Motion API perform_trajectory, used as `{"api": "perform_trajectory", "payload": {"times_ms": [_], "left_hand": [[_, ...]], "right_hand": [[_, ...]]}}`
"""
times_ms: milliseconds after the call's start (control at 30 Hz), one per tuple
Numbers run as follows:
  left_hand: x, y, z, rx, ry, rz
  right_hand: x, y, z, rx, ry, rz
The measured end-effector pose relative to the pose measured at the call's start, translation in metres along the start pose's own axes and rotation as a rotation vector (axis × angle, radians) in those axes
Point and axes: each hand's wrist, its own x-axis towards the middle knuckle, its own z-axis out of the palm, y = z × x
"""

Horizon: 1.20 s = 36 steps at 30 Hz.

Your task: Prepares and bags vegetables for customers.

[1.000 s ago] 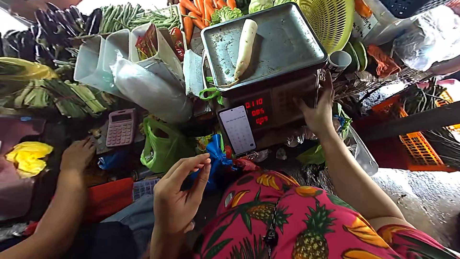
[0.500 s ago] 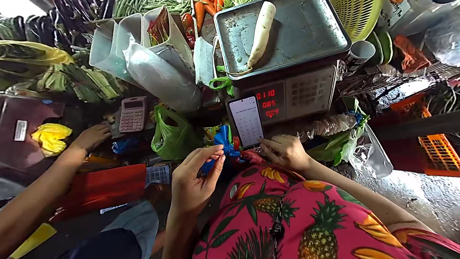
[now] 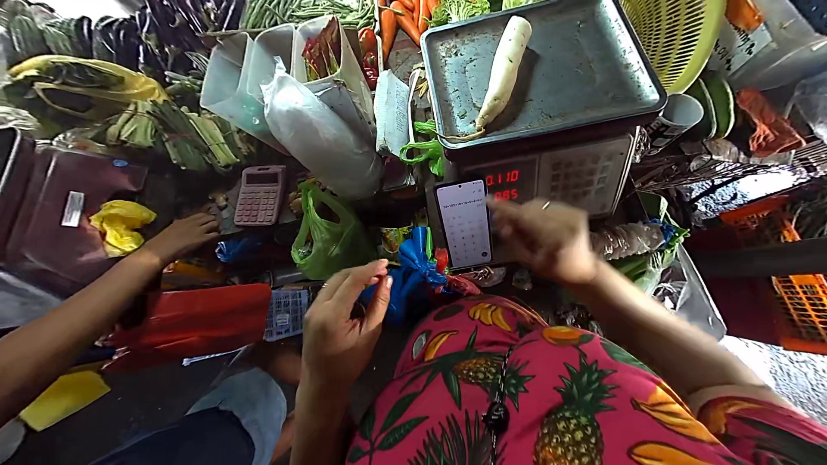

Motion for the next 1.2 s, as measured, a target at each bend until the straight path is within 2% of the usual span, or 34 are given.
{"api": "perform_trajectory", "payload": {"times_ms": [67, 167, 300, 367, 467, 567, 633, 700, 767, 867, 900, 967, 1067, 1133, 1200], "left_hand": [[0.002, -0.011, -0.013, 0.184, 0.020, -0.065], [0.011, -0.039, -0.029, 0.320, 0.034, -0.149], [0.027, -0.083, -0.035, 0.400, 0.077, -0.268], [0.030, -0.103, -0.035, 0.375, 0.090, -0.334], [0.030, -0.123, -0.035, 0.155, 0.041, -0.488], [0.037, -0.139, -0.022, 0.046, -0.005, -0.652], [0.044, -0.157, -0.012, 0.024, -0.036, -0.656], [0.051, -0.172, -0.008, -0.108, -0.088, -0.635], [0.053, -0.179, -0.012, -0.340, -0.120, -0.631], [0.053, -0.193, -0.024, -0.775, -0.002, -0.538], [0.053, -0.195, -0.031, -0.838, 0.037, -0.502], [0.055, -0.195, -0.041, -0.714, 0.062, -0.475], [0.062, -0.203, -0.041, -0.302, -0.146, -0.476], [0.068, -0.205, -0.028, -0.116, -0.288, -0.471], [0.076, -0.206, -0.011, -0.021, -0.348, -0.438]], "right_hand": [[0.047, 0.012, -0.028, -0.217, 0.006, 0.032], [0.121, 0.035, -0.050, -0.360, -0.200, 0.042], [0.173, 0.061, -0.034, -0.388, -0.588, -0.180], [0.183, 0.058, -0.030, -0.438, -0.608, -0.259], [0.193, 0.023, -0.039, -0.359, -0.415, -0.268], [0.202, -0.027, -0.030, -0.066, -0.165, -0.266], [0.206, -0.062, -0.002, 0.221, -0.103, -0.231], [0.209, -0.095, 0.036, 0.476, -0.154, -0.139], [0.207, -0.115, 0.079, 0.600, -0.239, -0.025], [0.200, -0.132, 0.129, 0.611, -0.350, 0.161], [0.197, -0.135, 0.141, 0.595, -0.380, 0.204], [0.192, -0.140, 0.157, 0.538, -0.423, 0.247], [0.190, -0.144, 0.159, 0.448, -0.413, 0.241], [0.192, -0.142, 0.147, 0.403, -0.347, 0.217], [0.194, -0.134, 0.135, 0.383, -0.214, 0.159]]}}
